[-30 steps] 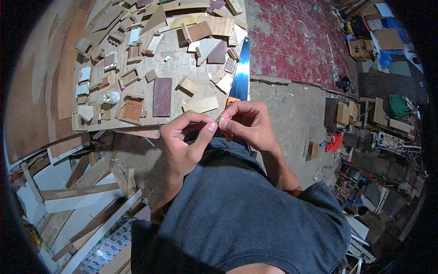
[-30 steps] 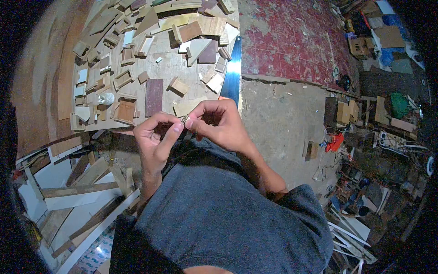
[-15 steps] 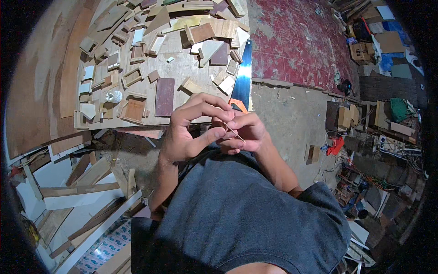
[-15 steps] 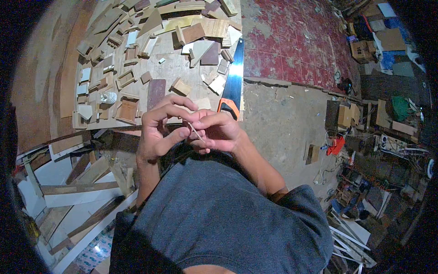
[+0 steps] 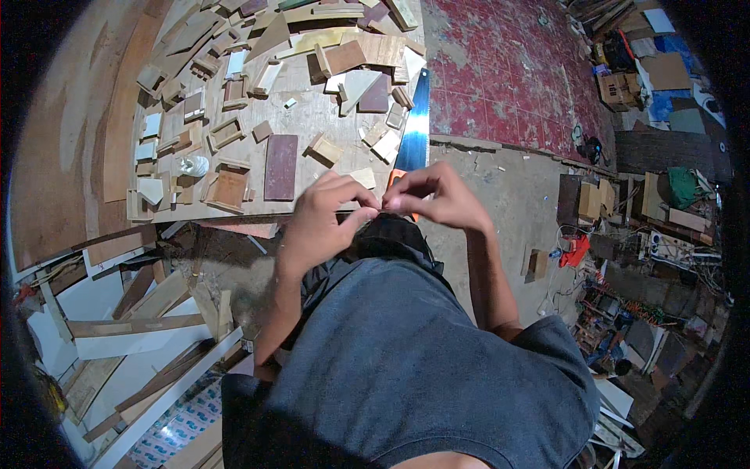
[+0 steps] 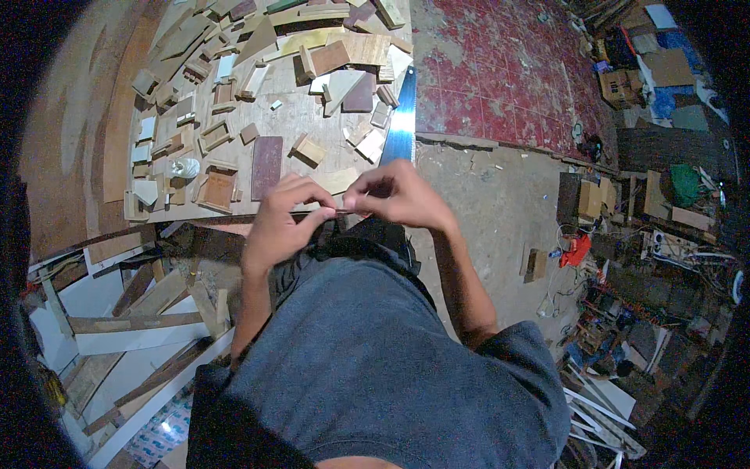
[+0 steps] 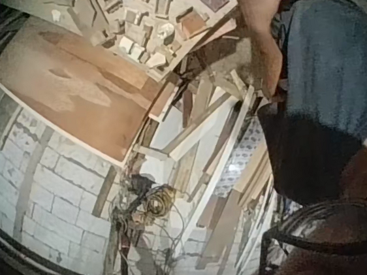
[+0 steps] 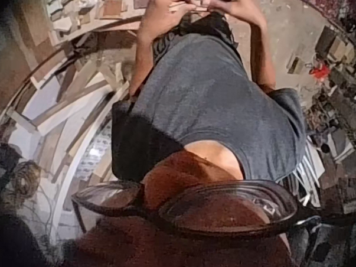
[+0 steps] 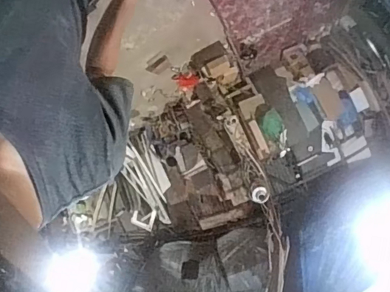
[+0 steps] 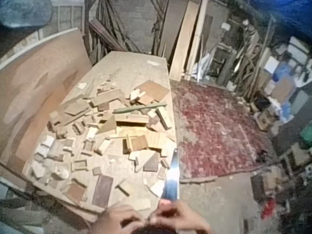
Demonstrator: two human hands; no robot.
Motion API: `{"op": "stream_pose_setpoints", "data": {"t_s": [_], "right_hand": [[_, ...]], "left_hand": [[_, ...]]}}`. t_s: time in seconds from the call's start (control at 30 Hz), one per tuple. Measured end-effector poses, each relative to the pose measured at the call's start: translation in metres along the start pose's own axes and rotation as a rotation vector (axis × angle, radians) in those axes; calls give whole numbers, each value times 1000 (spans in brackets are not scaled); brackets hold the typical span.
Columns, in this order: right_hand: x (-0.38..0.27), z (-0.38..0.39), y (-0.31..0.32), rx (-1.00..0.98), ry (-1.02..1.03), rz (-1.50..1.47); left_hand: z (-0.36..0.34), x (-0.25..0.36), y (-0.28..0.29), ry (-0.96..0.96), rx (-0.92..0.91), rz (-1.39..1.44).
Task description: Gluing and joining small wooden pieces together to form a structure, then sawing another piece.
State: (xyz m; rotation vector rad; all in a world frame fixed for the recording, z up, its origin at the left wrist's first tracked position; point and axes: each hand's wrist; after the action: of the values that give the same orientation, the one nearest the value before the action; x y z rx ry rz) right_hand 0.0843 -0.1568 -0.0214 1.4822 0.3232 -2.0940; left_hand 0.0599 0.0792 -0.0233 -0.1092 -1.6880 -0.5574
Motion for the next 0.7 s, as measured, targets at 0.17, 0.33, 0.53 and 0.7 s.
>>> {"op": "stream_pose_setpoints", "data": {"t_s": [0.17,0.33,0.53,0.7], "right_hand": [[17,5,-19,-19,-59,424],[51,9,-26,-38,-208,114],[68,10,-18,8,-226,-40],[54,10,-20,139,-225,-145]], "left_hand": [[10,-20,-31,207,-21,135],[14,-43,-44,281,-25,339],[7,-53,-40,357,-113,448],[2,-53,-39,368,-33,527]]}}
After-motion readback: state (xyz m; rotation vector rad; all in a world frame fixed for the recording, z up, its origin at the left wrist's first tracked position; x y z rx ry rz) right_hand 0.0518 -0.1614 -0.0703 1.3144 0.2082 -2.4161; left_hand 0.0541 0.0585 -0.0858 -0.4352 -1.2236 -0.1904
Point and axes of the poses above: each hand's wrist, its own z-axis away from the middle knuckle, its own y-axis out of the back of the hand, x = y × z, and after that the axes turned 8 degrees about z, right-handed
